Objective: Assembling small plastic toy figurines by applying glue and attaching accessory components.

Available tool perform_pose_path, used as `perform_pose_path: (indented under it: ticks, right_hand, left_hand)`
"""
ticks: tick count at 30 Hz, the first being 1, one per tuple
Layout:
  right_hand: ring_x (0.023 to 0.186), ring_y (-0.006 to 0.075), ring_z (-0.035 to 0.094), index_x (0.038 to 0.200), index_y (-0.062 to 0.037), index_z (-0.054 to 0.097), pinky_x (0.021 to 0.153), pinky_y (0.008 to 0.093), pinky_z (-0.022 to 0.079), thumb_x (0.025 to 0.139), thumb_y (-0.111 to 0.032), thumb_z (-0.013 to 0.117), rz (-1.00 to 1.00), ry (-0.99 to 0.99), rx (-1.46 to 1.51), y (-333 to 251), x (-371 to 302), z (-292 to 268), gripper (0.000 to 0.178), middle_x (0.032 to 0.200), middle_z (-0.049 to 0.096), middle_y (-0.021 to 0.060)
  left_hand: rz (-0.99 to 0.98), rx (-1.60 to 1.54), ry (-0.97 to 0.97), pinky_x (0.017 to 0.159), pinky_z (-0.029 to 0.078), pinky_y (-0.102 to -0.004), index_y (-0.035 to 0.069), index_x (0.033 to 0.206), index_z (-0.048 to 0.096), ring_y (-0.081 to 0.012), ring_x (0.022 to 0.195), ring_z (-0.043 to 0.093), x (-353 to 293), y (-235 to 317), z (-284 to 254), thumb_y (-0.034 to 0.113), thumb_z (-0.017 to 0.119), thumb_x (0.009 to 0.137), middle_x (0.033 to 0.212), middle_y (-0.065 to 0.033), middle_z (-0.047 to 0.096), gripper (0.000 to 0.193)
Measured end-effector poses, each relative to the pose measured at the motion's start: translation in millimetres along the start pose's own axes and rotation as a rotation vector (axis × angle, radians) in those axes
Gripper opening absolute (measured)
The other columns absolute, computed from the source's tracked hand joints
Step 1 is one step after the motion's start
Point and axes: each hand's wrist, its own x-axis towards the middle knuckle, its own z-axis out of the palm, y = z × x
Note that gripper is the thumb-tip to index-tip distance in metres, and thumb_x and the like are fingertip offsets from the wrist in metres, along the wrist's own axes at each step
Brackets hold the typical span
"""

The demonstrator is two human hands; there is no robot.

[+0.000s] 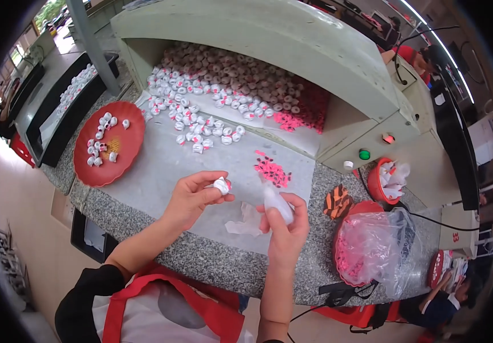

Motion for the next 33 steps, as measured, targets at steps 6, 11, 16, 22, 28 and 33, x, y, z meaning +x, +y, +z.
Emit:
perform_pose_path:
  ticks: [6, 11, 16, 22, 28, 33]
  right_hand:
    - [0.076, 0.0162, 0.053, 0.093, 0.0021, 0.051, 0.07, 0.0257, 0.043, 0.067, -0.009, 0.059, -0.598, 0.109, -0.519, 17, -37, 19, 0.029, 0.087, 0.053, 0.0089]
    - [0.075, 0.0189, 0.056, 0.091, 0.0022, 0.052, 0.069, 0.0281, 0.045, 0.065, -0.004, 0.059, -0.725, 0.012, -0.696, 23, -46, 13, 0.028, 0.084, 0.056, 0.0113]
    - [0.05, 0.0215, 0.057, 0.091, 0.0012, 0.053, 0.047, 0.0281, 0.046, 0.063, -0.002, 0.063, -0.879, -0.036, -0.713, 21, -32, 19, 0.03, 0.07, 0.059, 0.0108]
    - [0.047, 0.0197, 0.055, 0.09, 0.0024, 0.052, 0.044, 0.0269, 0.044, 0.063, -0.002, 0.063, -0.915, -0.033, -0.703, 22, -28, 19, 0.029, 0.07, 0.059, 0.0105]
    - [0.046, 0.0181, 0.054, 0.09, 0.002, 0.052, 0.042, 0.0262, 0.043, 0.064, -0.003, 0.063, -0.891, -0.045, -0.689, 24, -29, 18, 0.029, 0.069, 0.059, 0.0093]
    - [0.045, 0.0175, 0.053, 0.091, 0.0019, 0.052, 0.041, 0.0256, 0.042, 0.063, -0.001, 0.063, -0.897, -0.052, -0.684, 22, -28, 21, 0.03, 0.068, 0.058, 0.0088]
  left_hand:
    - [0.317, 0.336, 0.102, 0.081, 0.048, -0.029, -0.006, 0.103, 0.049, -0.0205, 0.096, 0.056, -12, -9, 2, -0.011, 0.057, 0.074, 0.103, -0.0143, 0.055, 0.031]
    - [0.3, 0.34, 0.081, 0.082, 0.048, -0.0289, -0.005, 0.103, 0.048, -0.0202, 0.096, 0.056, -14, -7, 6, -0.012, 0.057, 0.074, 0.104, -0.0145, 0.054, 0.032]
    - [0.267, 0.3, 0.051, 0.08, 0.049, -0.0303, -0.005, 0.103, 0.047, -0.0213, 0.096, 0.056, -14, -8, 3, -0.012, 0.056, 0.074, 0.103, -0.0142, 0.054, 0.032]
    - [0.292, 0.302, 0.045, 0.079, 0.05, -0.0314, -0.006, 0.102, 0.047, -0.023, 0.095, 0.057, -12, -9, 4, -0.012, 0.057, 0.073, 0.102, -0.0146, 0.053, 0.031]
    - [0.297, 0.287, 0.019, 0.083, 0.048, -0.0295, -0.006, 0.103, 0.047, -0.0192, 0.095, 0.056, -14, -9, 5, -0.012, 0.056, 0.075, 0.101, -0.0138, 0.055, 0.03]
    - [0.301, 0.287, 0.018, 0.083, 0.048, -0.0296, -0.006, 0.103, 0.047, -0.0192, 0.096, 0.056, -12, -10, 2, -0.012, 0.056, 0.075, 0.103, -0.0138, 0.054, 0.029]
